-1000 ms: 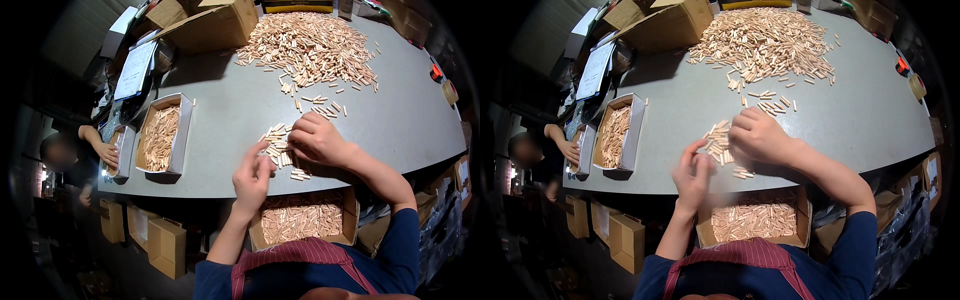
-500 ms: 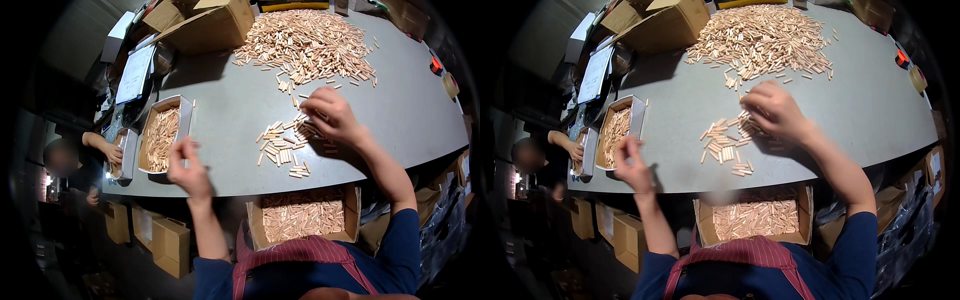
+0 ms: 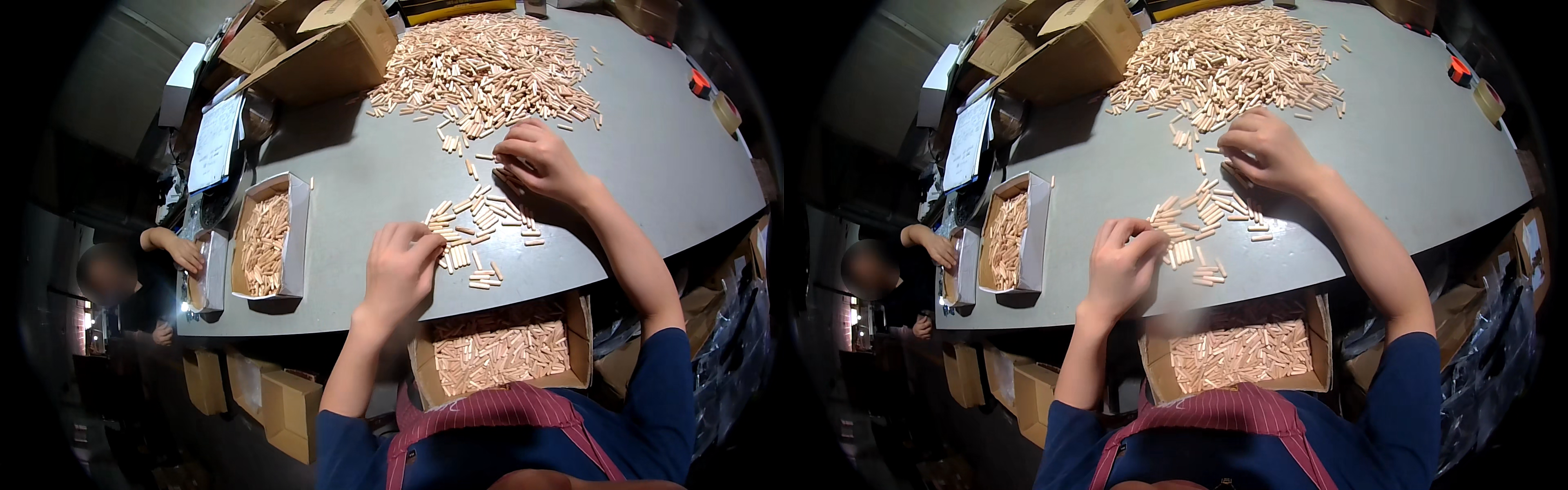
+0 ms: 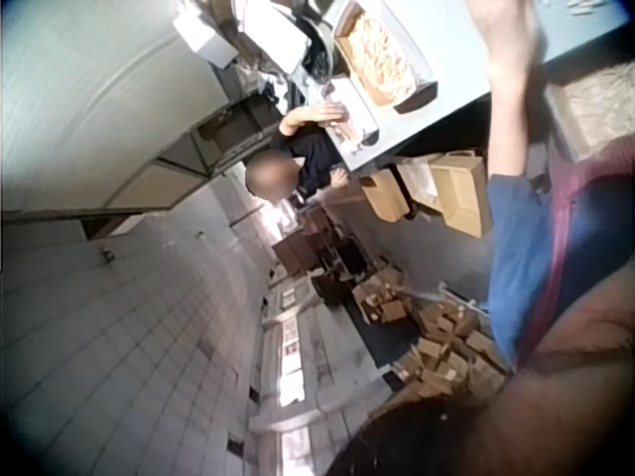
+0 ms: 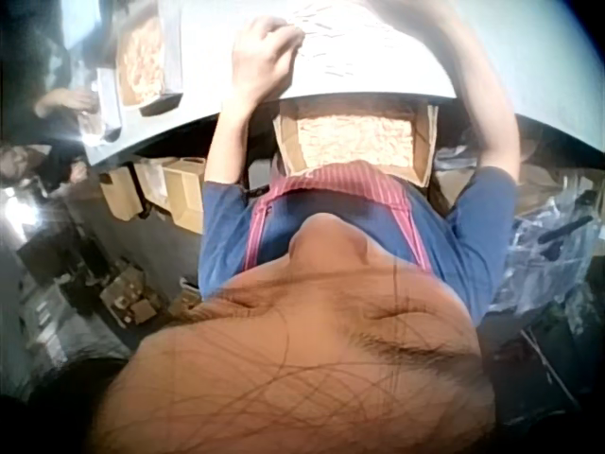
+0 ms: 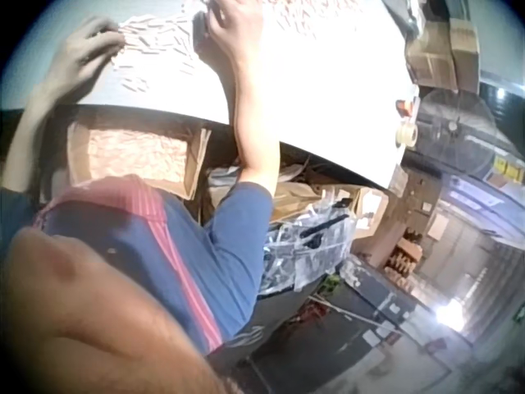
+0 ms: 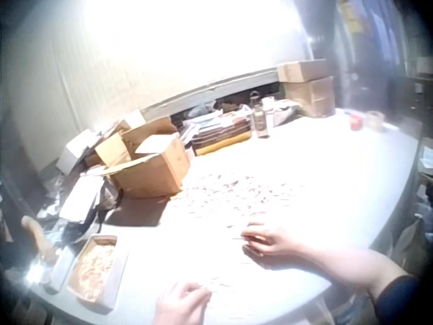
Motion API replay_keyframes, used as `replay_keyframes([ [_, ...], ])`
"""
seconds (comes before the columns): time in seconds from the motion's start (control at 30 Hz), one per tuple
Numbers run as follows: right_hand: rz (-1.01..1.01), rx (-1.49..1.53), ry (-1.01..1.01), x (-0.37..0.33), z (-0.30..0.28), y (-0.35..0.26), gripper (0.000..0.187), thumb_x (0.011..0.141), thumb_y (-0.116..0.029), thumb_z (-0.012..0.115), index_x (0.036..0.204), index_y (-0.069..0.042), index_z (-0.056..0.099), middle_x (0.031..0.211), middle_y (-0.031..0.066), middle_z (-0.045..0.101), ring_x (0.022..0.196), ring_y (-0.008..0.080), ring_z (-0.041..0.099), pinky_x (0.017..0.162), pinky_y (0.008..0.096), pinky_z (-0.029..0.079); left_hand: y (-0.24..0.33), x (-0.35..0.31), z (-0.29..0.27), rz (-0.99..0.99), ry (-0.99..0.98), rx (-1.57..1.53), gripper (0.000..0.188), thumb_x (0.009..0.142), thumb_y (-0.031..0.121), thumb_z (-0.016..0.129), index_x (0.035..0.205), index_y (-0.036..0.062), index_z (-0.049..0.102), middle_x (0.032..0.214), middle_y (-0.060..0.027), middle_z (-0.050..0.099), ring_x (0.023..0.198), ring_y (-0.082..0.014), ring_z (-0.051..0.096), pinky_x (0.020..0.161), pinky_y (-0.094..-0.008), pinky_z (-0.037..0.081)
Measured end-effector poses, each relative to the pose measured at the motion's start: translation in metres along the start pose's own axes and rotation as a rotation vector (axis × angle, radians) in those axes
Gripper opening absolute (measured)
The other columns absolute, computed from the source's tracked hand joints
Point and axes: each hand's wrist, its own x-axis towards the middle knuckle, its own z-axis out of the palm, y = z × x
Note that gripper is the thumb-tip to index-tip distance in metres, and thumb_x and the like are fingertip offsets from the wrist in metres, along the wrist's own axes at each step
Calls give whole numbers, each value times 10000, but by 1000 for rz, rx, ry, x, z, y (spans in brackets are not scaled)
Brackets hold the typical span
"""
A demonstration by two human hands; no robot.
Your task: The person sorts small wooden pegs on a table, moving them from a large pile into a cardboard box. The hands repeatedly gather pegs and place them into the box while another person works nearby.
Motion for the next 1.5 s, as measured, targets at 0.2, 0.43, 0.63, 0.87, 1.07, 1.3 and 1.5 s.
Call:
replay_keyframes([
  [0.2, 56, -5, -4, -2, -9, 10, 150, 859, -44, 767, 1004, -38, 727, 940, 106, 693, 974, 321, 664, 897, 435, 530, -6, 2, 0, -70, -58, -57, 171, 835, 45, 802, 996, 81, 758, 995, -69, 693, 979, -300, 631, 854, -407, 528],
  [0.43, 46, -6, -75, -6, -4, 12, 164, 859, -51, 772, 1016, -44, 728, 963, 97, 696, 1028, 322, 658, 930, 437, 527, -15, 5, -5, -235, -231, -124, 149, 840, 80, 797, 966, 57, 721, 964, -91, 657, 936, -288, 602, 845, -397, 508],
  [0.63, 32, -29, -53, -6, -6, 16, 167, 862, -58, 769, 1024, -44, 729, 969, 95, 698, 1033, 316, 661, 925, 428, 528, -14, 12, -10, -299, -313, -133, 164, 849, 106, 782, 974, 53, 690, 965, -105, 640, 949, -278, 600, 861, -389, 500],
  [0.87, 46, -31, -26, -2, -6, 13, 101, 875, -79, 755, 971, -55, 733, 939, 81, 726, 961, 288, 682, 921, 417, 524, -35, -10, -20, -455, -3, -200, 151, 925, 118, 756, 1026, 28, 689, 960, -75, 689, 887, -189, 644, 822, -331, 518],
  [1.07, 56, -51, -25, -5, -7, 17, 111, 892, -84, 745, 1000, -62, 738, 969, 73, 732, 959, 288, 682, 940, 410, 518, -100, -39, -102, -578, 438, 339, 171, 1011, 157, 673, 1114, 25, 709, 1030, -123, 708, 961, -279, 661, 873, -414, 518],
  [1.3, 116, -13, -34, -10, -2, 20, 173, 930, -80, 723, 1102, -63, 725, 1050, 75, 742, 986, 294, 684, 906, 418, 539, -96, -51, -69, -383, 252, 352, 432, 1033, 182, 631, 1412, -21, 587, 1422, -228, 601, 1342, -409, 532, 1152, -503, 388],
  [1.5, 179, 64, 11, -6, 2, 18, 273, 952, -52, 682, 1224, -59, 684, 1060, 122, 727, 915, 313, 706, 797, 407, 575, -58, -13, 13, -265, -220, 81, 726, 1095, 348, 513, 1616, -104, 287, 1637, -330, 371, 1558, -466, 306, 1289, -518, 206],
])
